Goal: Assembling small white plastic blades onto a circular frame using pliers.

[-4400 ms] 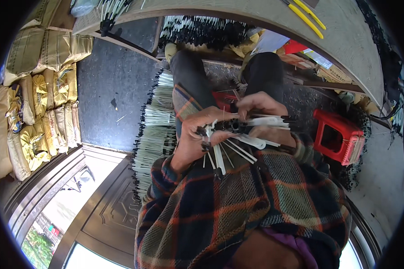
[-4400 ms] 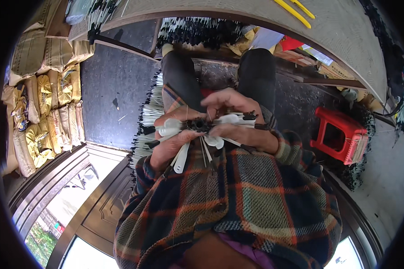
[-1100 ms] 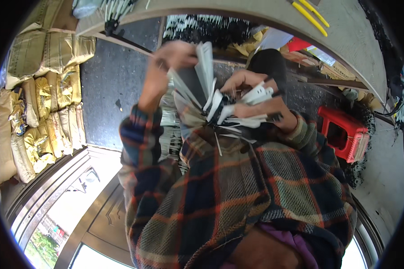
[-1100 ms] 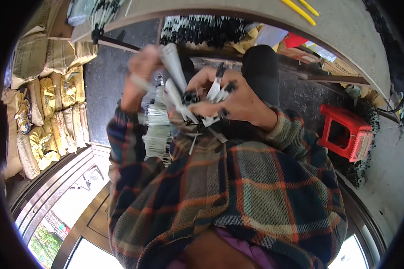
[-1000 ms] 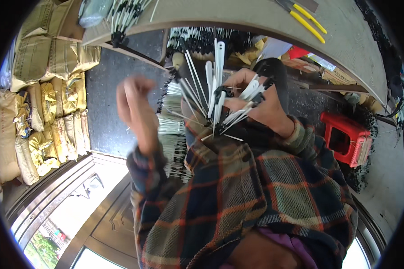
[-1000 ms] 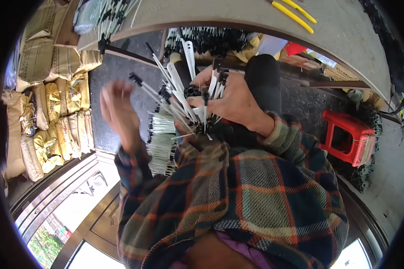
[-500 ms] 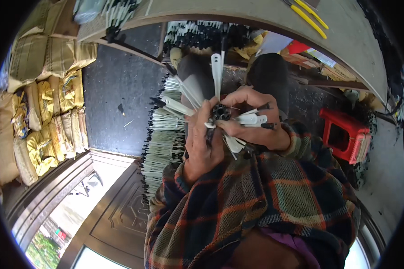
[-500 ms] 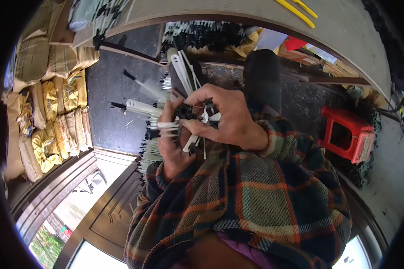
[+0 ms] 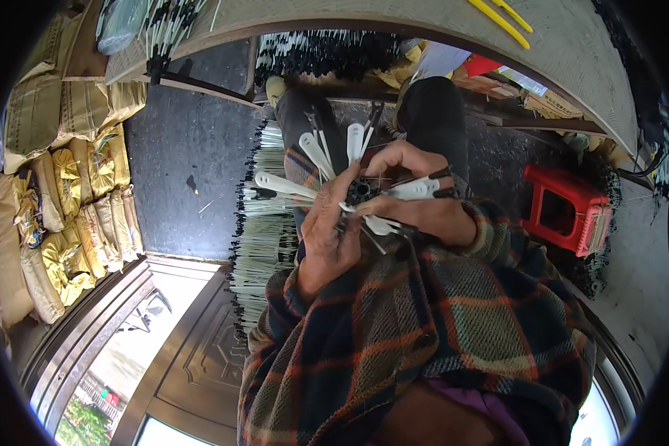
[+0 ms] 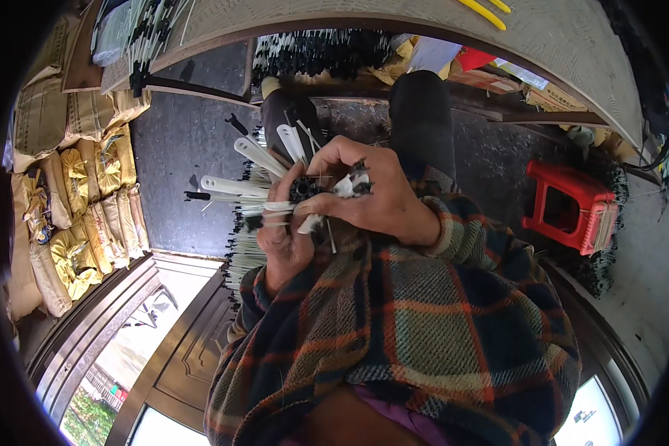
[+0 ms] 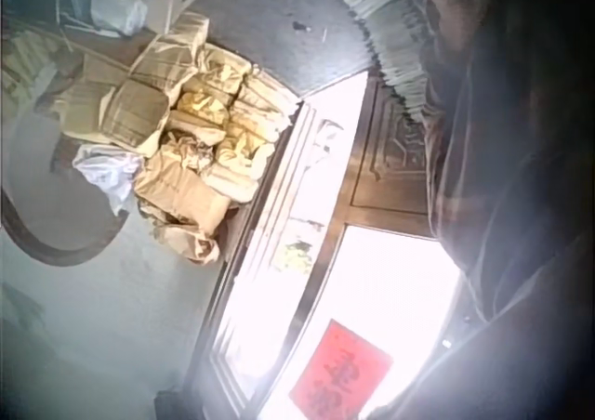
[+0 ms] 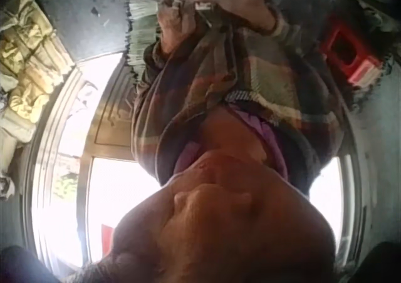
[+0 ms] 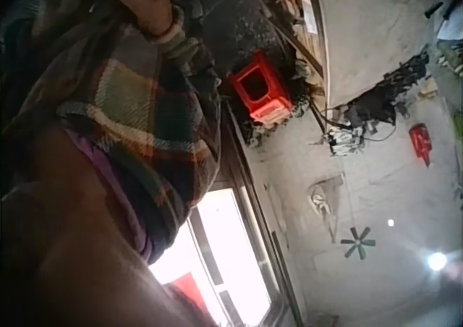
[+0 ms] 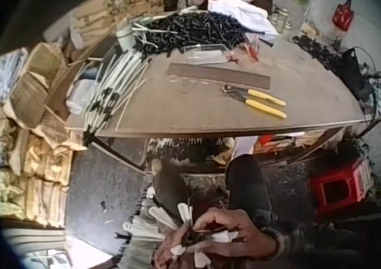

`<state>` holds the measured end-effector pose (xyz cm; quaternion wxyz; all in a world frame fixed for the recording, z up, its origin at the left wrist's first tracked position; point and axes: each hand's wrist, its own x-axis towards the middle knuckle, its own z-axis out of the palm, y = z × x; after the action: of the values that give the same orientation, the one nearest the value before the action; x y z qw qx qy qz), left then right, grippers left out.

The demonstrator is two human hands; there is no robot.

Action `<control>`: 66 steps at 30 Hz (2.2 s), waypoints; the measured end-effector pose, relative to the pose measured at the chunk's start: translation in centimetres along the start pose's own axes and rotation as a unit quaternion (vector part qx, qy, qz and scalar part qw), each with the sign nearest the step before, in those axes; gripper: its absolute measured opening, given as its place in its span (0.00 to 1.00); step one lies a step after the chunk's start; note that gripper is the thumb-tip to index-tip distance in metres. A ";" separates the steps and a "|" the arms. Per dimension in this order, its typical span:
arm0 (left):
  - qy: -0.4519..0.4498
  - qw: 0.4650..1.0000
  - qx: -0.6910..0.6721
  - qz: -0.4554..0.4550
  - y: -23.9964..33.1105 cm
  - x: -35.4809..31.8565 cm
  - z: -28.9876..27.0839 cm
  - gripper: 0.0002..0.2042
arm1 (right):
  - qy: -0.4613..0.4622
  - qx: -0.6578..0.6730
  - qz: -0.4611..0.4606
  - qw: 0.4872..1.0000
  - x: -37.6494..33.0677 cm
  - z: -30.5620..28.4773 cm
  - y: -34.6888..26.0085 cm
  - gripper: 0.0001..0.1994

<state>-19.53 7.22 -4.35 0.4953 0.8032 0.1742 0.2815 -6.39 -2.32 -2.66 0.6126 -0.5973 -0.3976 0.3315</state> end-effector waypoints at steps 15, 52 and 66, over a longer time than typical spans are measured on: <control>-0.053 0.966 -0.250 -0.030 -1.4 -0.4 -2.0 0.17 | -0.140 0.033 -0.032 0.989 -0.6 -0.1 2.2 0.06; 0.083 0.989 -0.108 0.050 -1.4 -0.1 -0.2 0.14 | 0.164 -0.379 -0.171 0.895 7.8 -13.1 0.5 0.07; -0.014 0.990 -0.097 -0.100 -0.6 2.1 -1.4 0.13 | 0.120 -0.626 -0.127 0.760 14.1 -18.5 1.1 0.15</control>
<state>-18.74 9.65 -3.81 0.5989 0.7338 0.2184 0.2348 16.58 1.56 -1.86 0.1819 -0.8264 -0.5124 -0.1461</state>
